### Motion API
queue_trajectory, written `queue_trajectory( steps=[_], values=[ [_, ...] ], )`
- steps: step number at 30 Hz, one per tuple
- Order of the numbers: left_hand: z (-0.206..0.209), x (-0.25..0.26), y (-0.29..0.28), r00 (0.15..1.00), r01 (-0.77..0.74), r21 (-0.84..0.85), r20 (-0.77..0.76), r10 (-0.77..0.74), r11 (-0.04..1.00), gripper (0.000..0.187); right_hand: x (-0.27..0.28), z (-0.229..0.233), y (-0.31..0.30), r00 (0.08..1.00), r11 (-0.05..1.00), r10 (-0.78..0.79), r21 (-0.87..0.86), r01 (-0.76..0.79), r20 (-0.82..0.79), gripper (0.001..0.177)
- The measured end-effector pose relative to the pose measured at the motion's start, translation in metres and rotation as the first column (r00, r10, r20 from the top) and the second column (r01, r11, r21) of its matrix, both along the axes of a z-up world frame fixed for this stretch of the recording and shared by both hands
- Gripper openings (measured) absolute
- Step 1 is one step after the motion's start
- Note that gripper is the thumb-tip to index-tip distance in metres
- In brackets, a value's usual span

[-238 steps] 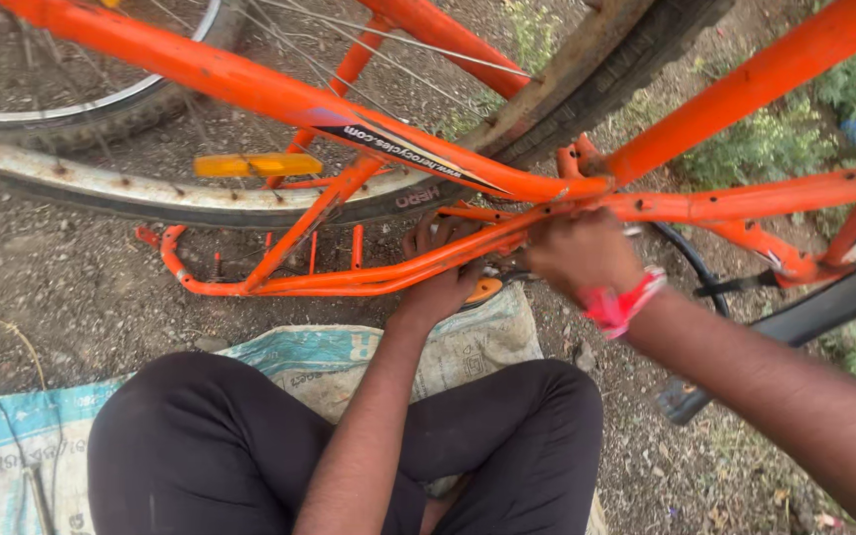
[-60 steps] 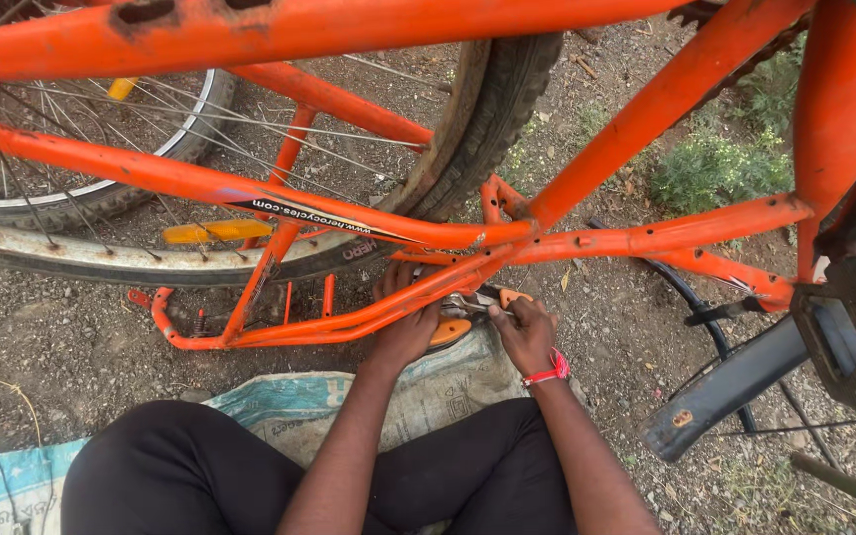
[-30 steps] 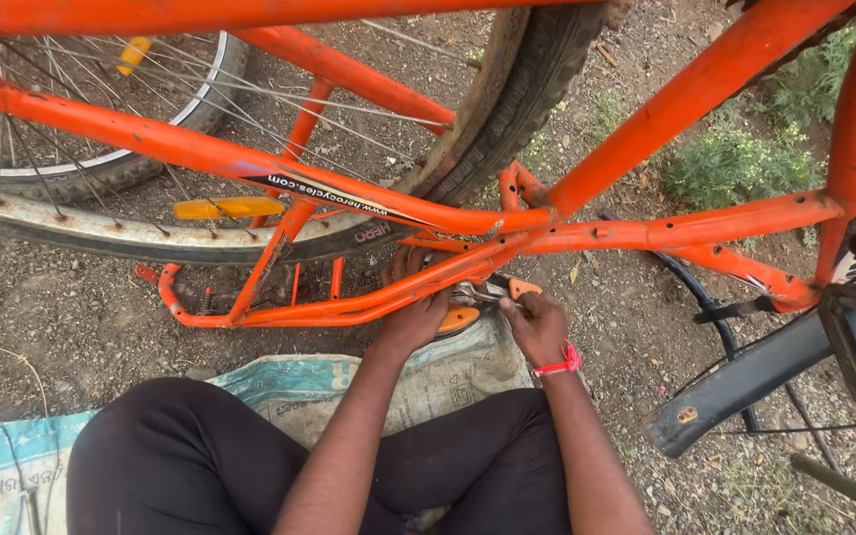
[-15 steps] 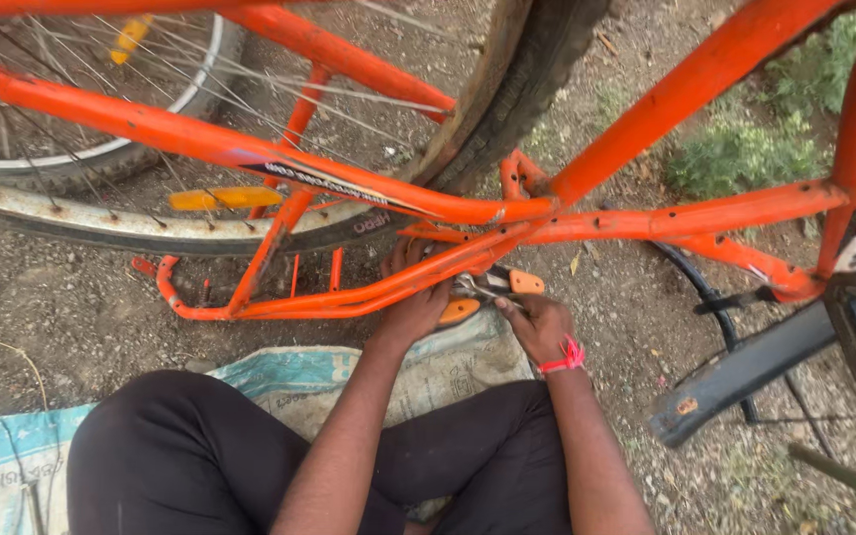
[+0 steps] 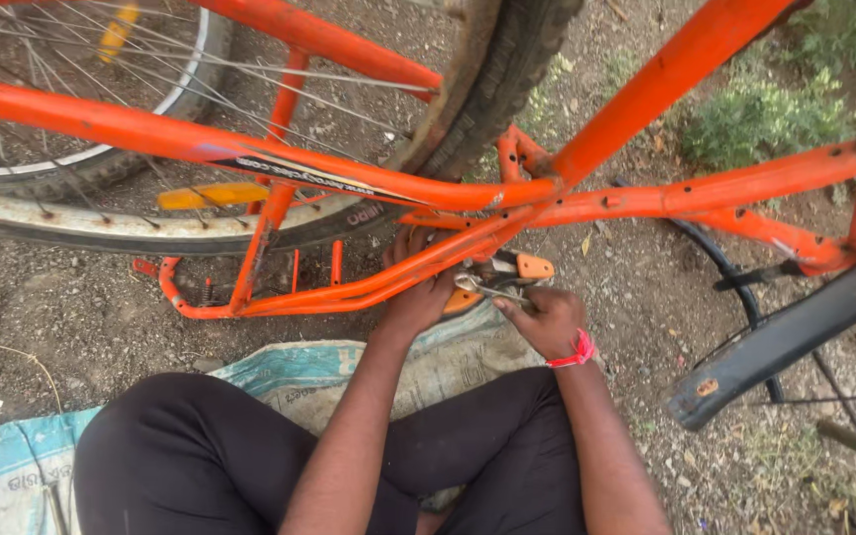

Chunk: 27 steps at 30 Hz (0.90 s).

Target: The person is repairing a bicycle by hand, using a wrench to tighten or loosen bolts on the frame and drive assembly.

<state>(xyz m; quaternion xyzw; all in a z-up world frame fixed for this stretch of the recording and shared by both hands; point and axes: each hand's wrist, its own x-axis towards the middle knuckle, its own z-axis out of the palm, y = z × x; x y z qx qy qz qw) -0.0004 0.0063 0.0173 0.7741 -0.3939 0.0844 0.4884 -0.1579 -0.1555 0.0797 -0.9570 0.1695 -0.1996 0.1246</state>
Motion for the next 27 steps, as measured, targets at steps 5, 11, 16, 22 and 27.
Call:
queue_trajectory(
  steps=[5,11,16,22,27],
  values=[
    [-0.009,0.001,-0.004,0.997,0.001,0.012,-0.077,0.0,1.0,0.047,-0.01,0.046,0.03,0.959,0.985,-0.083,0.122,0.12,-0.271,0.044],
    [-0.004,0.001,-0.001,0.995,0.032,-0.018,-0.094,-0.034,0.999,0.043,-0.023,0.106,0.047,0.95,0.997,0.077,0.02,-0.074,-0.304,0.031],
    [-0.012,0.002,-0.008,0.991,0.018,0.047,-0.131,-0.012,0.999,0.045,-0.001,0.157,0.041,0.82,0.944,-0.043,-0.292,-0.154,-0.571,0.023],
    [-0.01,-0.001,-0.005,0.99,-0.019,-0.015,-0.137,0.017,1.0,0.039,0.036,0.207,0.047,0.702,0.86,-0.021,-0.371,-0.35,-0.712,0.025],
    [-0.008,0.001,-0.001,0.997,-0.03,-0.027,-0.07,0.028,0.999,0.039,0.058,0.216,0.052,0.611,0.749,-0.01,-0.411,-0.52,-0.792,0.031]
  ],
)
